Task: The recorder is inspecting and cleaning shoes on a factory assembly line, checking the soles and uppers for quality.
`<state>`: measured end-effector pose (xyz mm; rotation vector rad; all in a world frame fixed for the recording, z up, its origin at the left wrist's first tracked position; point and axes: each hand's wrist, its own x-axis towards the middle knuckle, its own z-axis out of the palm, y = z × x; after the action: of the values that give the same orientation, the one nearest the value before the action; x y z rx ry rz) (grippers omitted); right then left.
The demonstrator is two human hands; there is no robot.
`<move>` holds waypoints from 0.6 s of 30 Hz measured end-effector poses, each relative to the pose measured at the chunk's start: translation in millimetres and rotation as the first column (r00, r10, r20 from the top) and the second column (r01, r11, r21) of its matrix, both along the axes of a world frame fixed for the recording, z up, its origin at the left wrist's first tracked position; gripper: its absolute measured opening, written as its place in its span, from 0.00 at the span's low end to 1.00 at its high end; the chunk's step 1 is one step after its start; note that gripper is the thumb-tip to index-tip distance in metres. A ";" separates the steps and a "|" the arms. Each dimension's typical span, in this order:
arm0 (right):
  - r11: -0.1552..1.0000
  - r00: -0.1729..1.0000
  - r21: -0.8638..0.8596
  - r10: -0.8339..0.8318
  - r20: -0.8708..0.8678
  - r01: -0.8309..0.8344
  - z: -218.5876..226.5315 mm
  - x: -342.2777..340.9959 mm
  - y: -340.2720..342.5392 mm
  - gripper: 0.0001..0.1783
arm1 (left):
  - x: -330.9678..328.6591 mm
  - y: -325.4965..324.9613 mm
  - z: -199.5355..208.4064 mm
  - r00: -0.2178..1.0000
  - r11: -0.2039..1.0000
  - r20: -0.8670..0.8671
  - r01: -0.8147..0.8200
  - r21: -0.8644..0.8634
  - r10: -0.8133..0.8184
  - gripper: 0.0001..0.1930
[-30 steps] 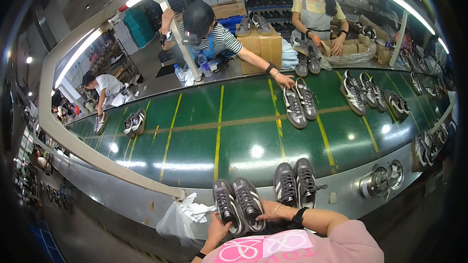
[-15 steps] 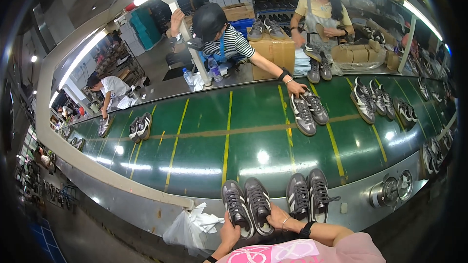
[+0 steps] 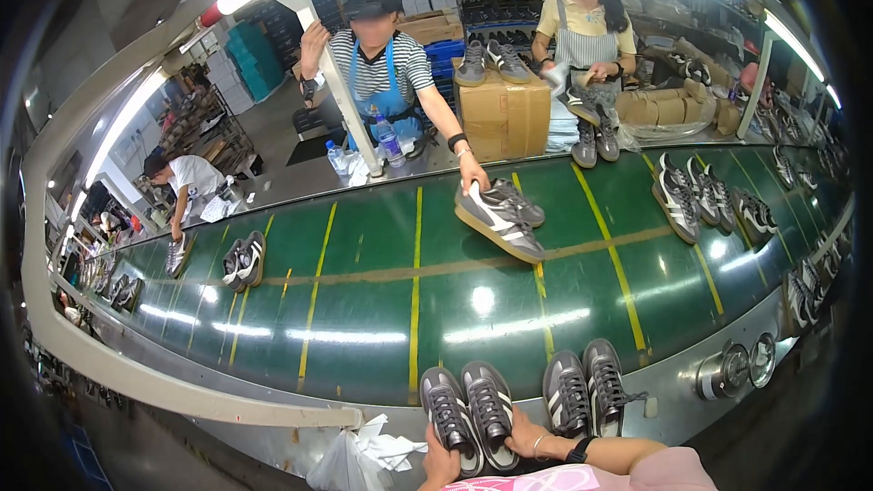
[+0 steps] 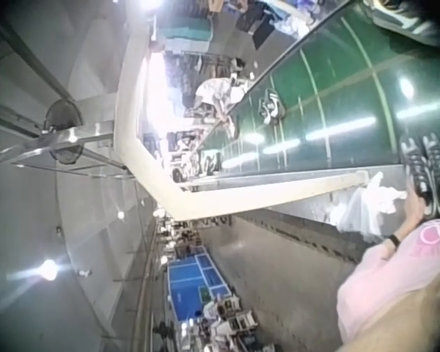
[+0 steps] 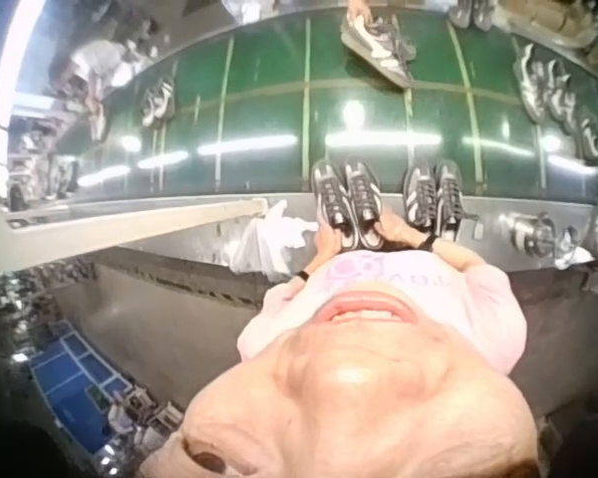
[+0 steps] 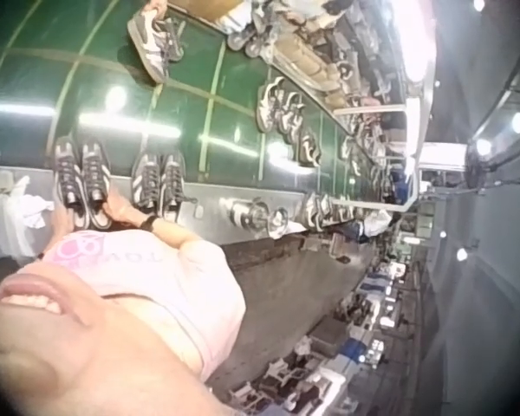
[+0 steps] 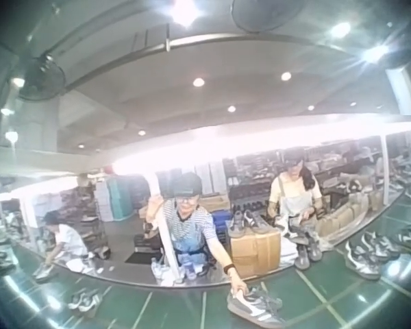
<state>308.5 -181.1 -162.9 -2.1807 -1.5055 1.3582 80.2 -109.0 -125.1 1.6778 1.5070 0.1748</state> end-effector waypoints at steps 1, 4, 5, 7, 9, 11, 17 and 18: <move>0.999 1.000 0.028 0.019 0.001 -0.020 -2.0 -1.0 -2.4 0.52 | -0.8 -0.3 0.1 1.000 1.000 0.006 -0.002 -0.015 0.002 0.45; 0.999 0.999 0.002 0.041 -0.013 -0.041 -8.0 0.8 -1.3 0.55 | -1.0 2.2 -10.0 1.000 1.000 0.025 -0.002 0.019 0.002 0.45; 0.999 0.999 0.003 0.048 -0.008 -0.048 -10.7 1.6 -1.7 0.55 | -1.6 1.8 -11.9 1.000 1.000 0.025 -0.001 0.015 0.001 0.45; 0.999 0.999 0.006 0.053 0.000 -0.053 -14.5 2.3 -2.8 0.55 | -1.4 2.9 -13.3 1.000 1.000 0.030 0.000 -0.027 0.001 0.45; 0.996 0.996 -0.009 0.091 -0.016 -0.091 -20.9 -0.8 0.9 0.55 | 1.0 -1.0 8.4 0.996 0.995 0.043 -0.079 -0.065 0.082 0.42; 0.997 0.997 0.005 0.071 -0.021 -0.071 -38.2 3.5 -7.3 0.55 | 8.6 4.2 30.7 0.997 0.980 0.040 -0.063 -0.191 0.072 0.44; 1.000 0.995 -0.017 0.022 -0.093 -0.023 -14.2 3.2 -5.1 0.56 | 5.6 -3.9 -1.7 0.995 0.984 0.037 -0.091 -0.151 0.098 0.46; 1.000 0.995 -0.021 0.020 -0.095 -0.022 -24.1 5.2 -3.9 0.56 | 6.7 -4.7 -7.2 0.994 0.984 0.033 -0.095 -0.150 0.101 0.46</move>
<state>313.7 -185.0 -186.9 -2.0873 -1.4901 1.4697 86.9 -113.7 -132.2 1.4762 1.5351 0.1449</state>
